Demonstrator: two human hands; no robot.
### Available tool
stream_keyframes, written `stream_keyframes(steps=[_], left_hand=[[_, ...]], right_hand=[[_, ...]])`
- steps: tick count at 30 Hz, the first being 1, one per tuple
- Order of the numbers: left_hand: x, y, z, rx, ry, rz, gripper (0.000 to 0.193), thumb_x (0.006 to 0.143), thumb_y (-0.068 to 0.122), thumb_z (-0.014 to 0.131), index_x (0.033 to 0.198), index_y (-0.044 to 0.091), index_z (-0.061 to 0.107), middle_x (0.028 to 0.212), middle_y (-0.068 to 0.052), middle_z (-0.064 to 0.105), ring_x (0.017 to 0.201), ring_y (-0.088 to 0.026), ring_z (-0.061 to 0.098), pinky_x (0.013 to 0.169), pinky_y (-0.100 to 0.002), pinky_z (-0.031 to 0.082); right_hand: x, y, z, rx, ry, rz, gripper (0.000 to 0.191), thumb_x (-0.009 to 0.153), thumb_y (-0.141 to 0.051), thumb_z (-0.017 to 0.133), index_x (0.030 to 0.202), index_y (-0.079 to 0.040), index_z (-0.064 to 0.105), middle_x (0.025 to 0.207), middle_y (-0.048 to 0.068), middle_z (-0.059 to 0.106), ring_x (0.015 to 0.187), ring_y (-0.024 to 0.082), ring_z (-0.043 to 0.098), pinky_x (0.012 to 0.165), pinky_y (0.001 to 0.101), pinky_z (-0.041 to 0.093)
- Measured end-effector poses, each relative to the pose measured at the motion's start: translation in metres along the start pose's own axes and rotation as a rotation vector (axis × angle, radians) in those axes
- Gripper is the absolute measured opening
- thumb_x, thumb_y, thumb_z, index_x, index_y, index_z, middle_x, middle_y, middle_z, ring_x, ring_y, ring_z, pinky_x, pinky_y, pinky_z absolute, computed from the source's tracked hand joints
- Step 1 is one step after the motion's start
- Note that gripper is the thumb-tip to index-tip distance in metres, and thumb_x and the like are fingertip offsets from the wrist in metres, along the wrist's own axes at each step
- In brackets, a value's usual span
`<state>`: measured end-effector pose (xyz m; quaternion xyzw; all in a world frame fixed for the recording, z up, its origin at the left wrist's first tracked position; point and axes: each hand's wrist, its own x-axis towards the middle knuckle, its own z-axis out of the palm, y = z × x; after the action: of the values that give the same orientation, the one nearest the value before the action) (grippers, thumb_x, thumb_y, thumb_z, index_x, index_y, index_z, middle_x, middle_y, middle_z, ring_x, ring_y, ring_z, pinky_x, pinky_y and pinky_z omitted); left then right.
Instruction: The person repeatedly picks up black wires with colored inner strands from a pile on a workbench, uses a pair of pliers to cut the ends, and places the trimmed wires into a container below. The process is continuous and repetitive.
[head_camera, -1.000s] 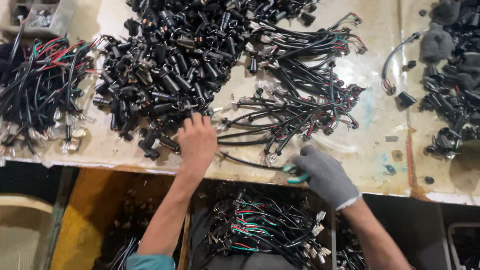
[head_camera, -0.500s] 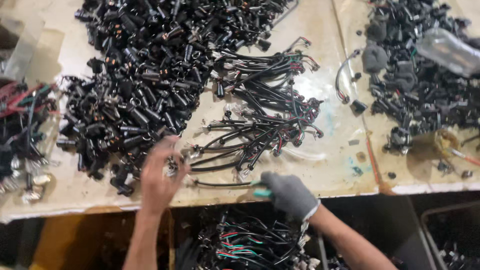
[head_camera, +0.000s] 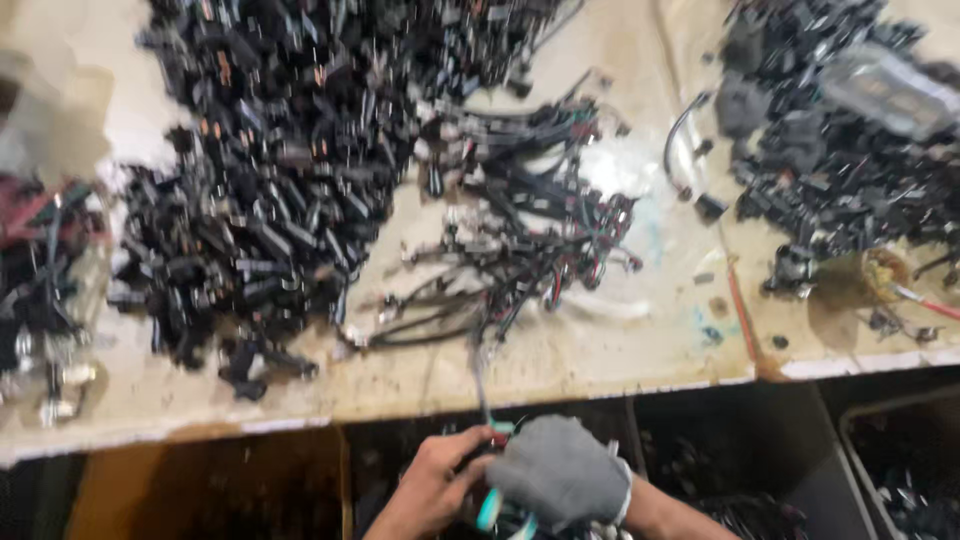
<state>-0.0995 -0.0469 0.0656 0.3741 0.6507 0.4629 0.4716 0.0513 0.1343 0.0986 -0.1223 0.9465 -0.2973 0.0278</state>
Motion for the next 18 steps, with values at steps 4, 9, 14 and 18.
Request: stream_keyframes(steps=[4, 9, 14, 18], left_hand=[[0.003, 0.019, -0.002, -0.009, -0.089, 0.000, 0.035, 0.093, 0.010, 0.066, 0.128, 0.008, 0.065, 0.091, -0.015, 0.076, 0.081, -0.027, 0.077, 0.075, -0.037, 0.057], [0.000, 0.014, 0.001, 0.146, -0.100, 0.000, 0.034, 0.089, 0.011, 0.072, 0.123, 0.009, 0.067, 0.078, -0.018, 0.071, 0.072, -0.032, 0.070, 0.068, -0.040, 0.055], [-0.001, 0.004, 0.014, 0.023, 0.018, 0.034, 0.036, 0.090, 0.016, 0.073, 0.124, 0.007, 0.065, 0.092, -0.017, 0.076, 0.087, -0.031, 0.073, 0.077, -0.036, 0.055], [0.005, 0.001, 0.021, -0.158, 0.138, 0.179, 0.027, 0.090, 0.012, 0.073, 0.115, 0.002, 0.067, 0.101, -0.015, 0.079, 0.096, -0.026, 0.073, 0.090, -0.035, 0.054]], right_hand=[[0.005, 0.005, 0.001, 0.357, 0.324, -0.046, 0.022, 0.088, -0.023, 0.078, 0.104, -0.012, 0.068, 0.088, 0.010, 0.068, 0.078, 0.037, 0.068, 0.066, 0.0435, 0.053], [0.002, 0.004, 0.027, 0.117, 0.358, -0.045, 0.016, 0.086, -0.020, 0.072, 0.099, -0.013, 0.066, 0.084, 0.007, 0.066, 0.072, 0.033, 0.066, 0.062, 0.0419, 0.050], [-0.003, 0.003, 0.043, 0.985, 0.627, 0.601, 0.008, 0.087, -0.003, 0.066, 0.095, -0.004, 0.067, 0.072, 0.006, 0.062, 0.056, 0.018, 0.057, 0.053, 0.0305, 0.043], [0.002, -0.004, 0.035, 0.846, 1.006, 0.353, 0.009, 0.089, -0.004, 0.060, 0.097, -0.006, 0.063, 0.069, 0.005, 0.062, 0.057, 0.016, 0.060, 0.053, 0.0259, 0.046]])
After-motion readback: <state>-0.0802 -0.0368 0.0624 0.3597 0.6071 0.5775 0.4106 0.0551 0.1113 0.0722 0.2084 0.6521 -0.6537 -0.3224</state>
